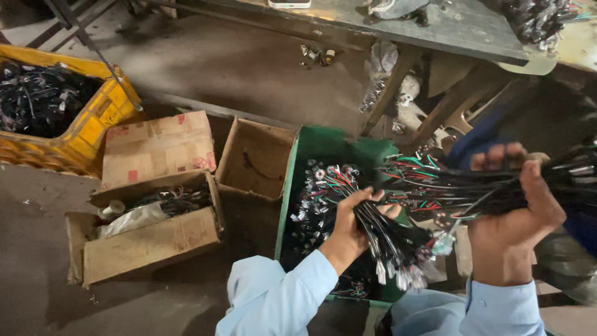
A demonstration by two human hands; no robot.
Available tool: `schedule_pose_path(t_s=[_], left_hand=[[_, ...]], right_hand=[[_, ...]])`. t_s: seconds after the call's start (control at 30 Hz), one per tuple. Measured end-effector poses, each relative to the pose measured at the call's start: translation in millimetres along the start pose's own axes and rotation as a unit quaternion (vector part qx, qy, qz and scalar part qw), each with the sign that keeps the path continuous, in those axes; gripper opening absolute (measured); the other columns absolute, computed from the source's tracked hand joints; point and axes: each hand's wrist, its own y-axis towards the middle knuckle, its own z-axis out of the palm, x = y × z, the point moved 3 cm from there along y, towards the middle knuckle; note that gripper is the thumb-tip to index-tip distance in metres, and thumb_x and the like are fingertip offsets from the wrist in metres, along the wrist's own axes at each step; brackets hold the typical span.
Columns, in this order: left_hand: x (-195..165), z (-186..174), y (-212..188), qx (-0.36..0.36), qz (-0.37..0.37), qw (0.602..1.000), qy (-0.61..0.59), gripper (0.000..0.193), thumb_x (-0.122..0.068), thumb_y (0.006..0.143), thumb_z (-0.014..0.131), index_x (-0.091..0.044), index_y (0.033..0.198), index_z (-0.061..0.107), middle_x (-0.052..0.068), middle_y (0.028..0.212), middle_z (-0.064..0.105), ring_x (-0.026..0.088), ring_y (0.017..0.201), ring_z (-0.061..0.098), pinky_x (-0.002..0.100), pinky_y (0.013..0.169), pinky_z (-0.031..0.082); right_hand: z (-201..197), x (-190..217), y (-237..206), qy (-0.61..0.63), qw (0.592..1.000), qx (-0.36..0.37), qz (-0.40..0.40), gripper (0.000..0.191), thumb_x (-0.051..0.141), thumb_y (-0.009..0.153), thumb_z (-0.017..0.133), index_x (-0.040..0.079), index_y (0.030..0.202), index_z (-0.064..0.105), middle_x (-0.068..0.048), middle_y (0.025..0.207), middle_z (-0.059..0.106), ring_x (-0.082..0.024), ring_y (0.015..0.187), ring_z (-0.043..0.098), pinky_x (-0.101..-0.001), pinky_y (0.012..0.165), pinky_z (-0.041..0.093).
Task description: The person sits at a workbench and gathers wire harnesses with connectors from a green bin, pulling out individual cables and bunching them into bundles held in the hands, adding more harnesses from the bin to build up the bundle.
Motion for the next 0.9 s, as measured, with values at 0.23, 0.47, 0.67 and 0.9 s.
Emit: schedule_pose_path(t_s=[0.23,0.47,0.67,0.9], left_hand=[[-41.5,14.2,-10.3,0.008,0.054,0.998,-0.004,0.015,-0.021,0.088,0.071,-0.009,0.089,0.063,0.015,0.099,0.074,0.030,0.088,0.072,0.045,0.080,0.061],[-50.7,34.3,-18.7,0.041,0.073,0.995,0.046,0.020,-0.027,0.088,0.070,-0.009,0.096,0.065,0.018,0.106,0.074,0.031,0.093,0.073,0.043,0.084,0.060],[-62.7,47.6,-11.3,0.146,0.032,0.988,0.028,0.041,-0.021,0.089,0.070,0.009,0.117,0.070,0.017,0.111,0.075,0.026,0.099,0.072,0.038,0.089,0.060],[-95.9,40.4,-7.9,0.041,0.129,0.945,0.297,0.027,-0.007,0.078,0.081,0.002,0.100,0.068,0.013,0.095,0.072,0.028,0.090,0.073,0.040,0.080,0.059]], right_hand=[[10.8,6.7,-10.4,0.005,0.999,0.031,0.009,0.029,0.016,0.112,0.066,0.010,0.088,0.052,0.000,0.081,0.050,-0.010,0.066,0.044,-0.0273,0.073,0.038],[20.1,10.9,-9.9,0.064,0.992,0.030,0.108,0.023,0.015,0.106,0.063,0.011,0.085,0.053,0.006,0.074,0.049,-0.004,0.063,0.044,-0.0213,0.070,0.035],[21.5,11.8,-5.7,0.139,0.963,0.028,0.230,0.022,0.016,0.107,0.061,0.008,0.088,0.053,0.007,0.073,0.046,-0.001,0.059,0.043,-0.0208,0.073,0.036],[-14.3,-15.9,12.5,-0.093,0.965,0.019,0.244,0.017,0.010,0.099,0.060,0.007,0.085,0.051,0.000,0.077,0.045,-0.011,0.066,0.043,-0.0286,0.067,0.038]])
